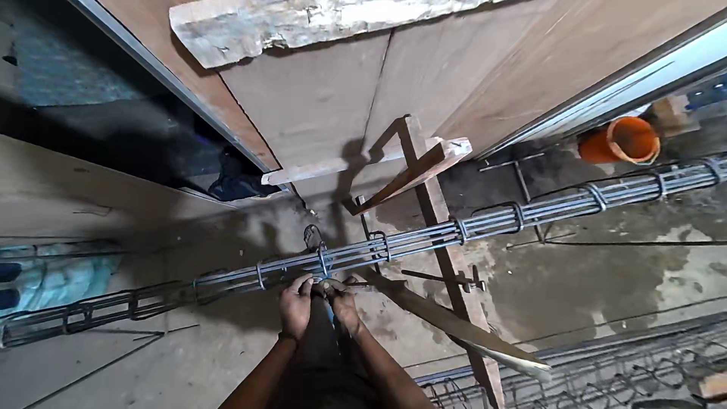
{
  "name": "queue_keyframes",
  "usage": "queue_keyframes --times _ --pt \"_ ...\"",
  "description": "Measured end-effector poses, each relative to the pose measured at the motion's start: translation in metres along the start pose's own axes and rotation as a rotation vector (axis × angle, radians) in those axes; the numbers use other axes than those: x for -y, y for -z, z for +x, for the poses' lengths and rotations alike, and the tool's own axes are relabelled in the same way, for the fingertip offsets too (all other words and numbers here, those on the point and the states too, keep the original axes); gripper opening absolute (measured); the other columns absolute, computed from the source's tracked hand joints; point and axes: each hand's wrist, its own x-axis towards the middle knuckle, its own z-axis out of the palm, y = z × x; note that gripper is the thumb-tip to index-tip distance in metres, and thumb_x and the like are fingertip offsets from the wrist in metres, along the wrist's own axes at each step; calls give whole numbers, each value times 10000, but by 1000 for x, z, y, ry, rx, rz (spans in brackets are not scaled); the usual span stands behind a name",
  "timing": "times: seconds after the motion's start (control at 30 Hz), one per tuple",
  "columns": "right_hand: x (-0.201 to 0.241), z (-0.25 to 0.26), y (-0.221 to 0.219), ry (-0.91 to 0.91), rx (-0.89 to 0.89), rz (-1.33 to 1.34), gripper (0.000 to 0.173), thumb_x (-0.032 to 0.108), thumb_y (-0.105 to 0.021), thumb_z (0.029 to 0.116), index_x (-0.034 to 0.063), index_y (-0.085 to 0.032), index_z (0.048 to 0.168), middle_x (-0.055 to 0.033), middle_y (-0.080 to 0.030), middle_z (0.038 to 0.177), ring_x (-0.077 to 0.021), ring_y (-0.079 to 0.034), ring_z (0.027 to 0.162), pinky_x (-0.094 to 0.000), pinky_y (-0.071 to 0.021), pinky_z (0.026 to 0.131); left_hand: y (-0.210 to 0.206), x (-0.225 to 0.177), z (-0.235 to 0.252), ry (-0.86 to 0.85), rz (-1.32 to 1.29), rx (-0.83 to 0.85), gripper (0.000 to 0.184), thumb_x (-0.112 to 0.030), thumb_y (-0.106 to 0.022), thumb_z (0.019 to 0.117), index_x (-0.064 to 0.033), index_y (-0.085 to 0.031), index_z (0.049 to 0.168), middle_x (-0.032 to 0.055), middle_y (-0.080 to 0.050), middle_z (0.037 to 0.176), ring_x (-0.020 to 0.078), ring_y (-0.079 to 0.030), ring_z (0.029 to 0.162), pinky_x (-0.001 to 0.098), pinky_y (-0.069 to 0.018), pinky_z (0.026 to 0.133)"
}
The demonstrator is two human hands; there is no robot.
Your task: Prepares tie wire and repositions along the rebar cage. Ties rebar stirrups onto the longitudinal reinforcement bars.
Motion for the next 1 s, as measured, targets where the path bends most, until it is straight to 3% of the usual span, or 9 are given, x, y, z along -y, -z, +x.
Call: queue_keyframes --times 0.23,0.43,0.63,0.73,0.87,0.93,1.0 --pt "5 6 -12 -25 -14 86 190 82 -603 1024 -16 -722 1134 -55 -717 918 -71 -633 765 -245 -549 734 -6 -4 5 5 100 6 261 -220 -667 1002 -117 -746 1228 95 -759 1148 248 -719 1083 498 -533 1001" --pt "9 5 -17 14 -21 166 161 65 -601 1017 -31 -725 1054 -61 -715 873 -94 -658 775 -282 -579 760 -14 -16 9 48 96 -16 326 -288 -656 1012 -109 -719 1277 116 -748 1172 288 -710 1090 545 -515 992" --pt "11 4 -14 73 6 128 171 70 -591 1022 -29 -727 1054 -49 -720 884 -78 -663 782 -269 -583 767 -24 -16 23 -9 96 -75 181 -230 -684 986 -152 -798 1102 79 -759 1136 251 -713 1069 531 -526 970" --pt "16 -6 -3 51 47 -84 221 104 -617 1016 -18 -702 1179 -74 -727 946 -94 -665 770 -277 -580 738 -23 -15 25 -41 71 -77 161 -220 -701 973 -141 -806 1066 79 -763 1106 237 -708 1049 513 -507 976" --pt "24 -28 7 116 -41 -589 226 205 -598 1022 39 -724 1109 -90 -732 909 -172 -705 815 -389 -586 813 -25 -9 24 -92 24 -114 150 -200 -714 960 -122 -808 1046 90 -766 1074 229 -725 996 501 -539 944" --pt "43 -34 5 139 -118 -795 238 204 -575 1023 72 -746 1122 -108 -750 1007 -230 -731 910 -451 -590 871 -29 -4 20 -162 -16 -154 140 -175 -716 952 -105 -808 1029 91 -768 1060 216 -724 1016 462 -551 954" --pt "70 -36 1 157 -133 -989 260 213 -543 1035 109 -743 1165 -128 -726 1104 -287 -731 932 -489 -601 836 -32 1 17 -261 -47 -200 130 -142 -712 943 -85 -808 1010 103 -766 1051 215 -724 1018 424 -568 940"
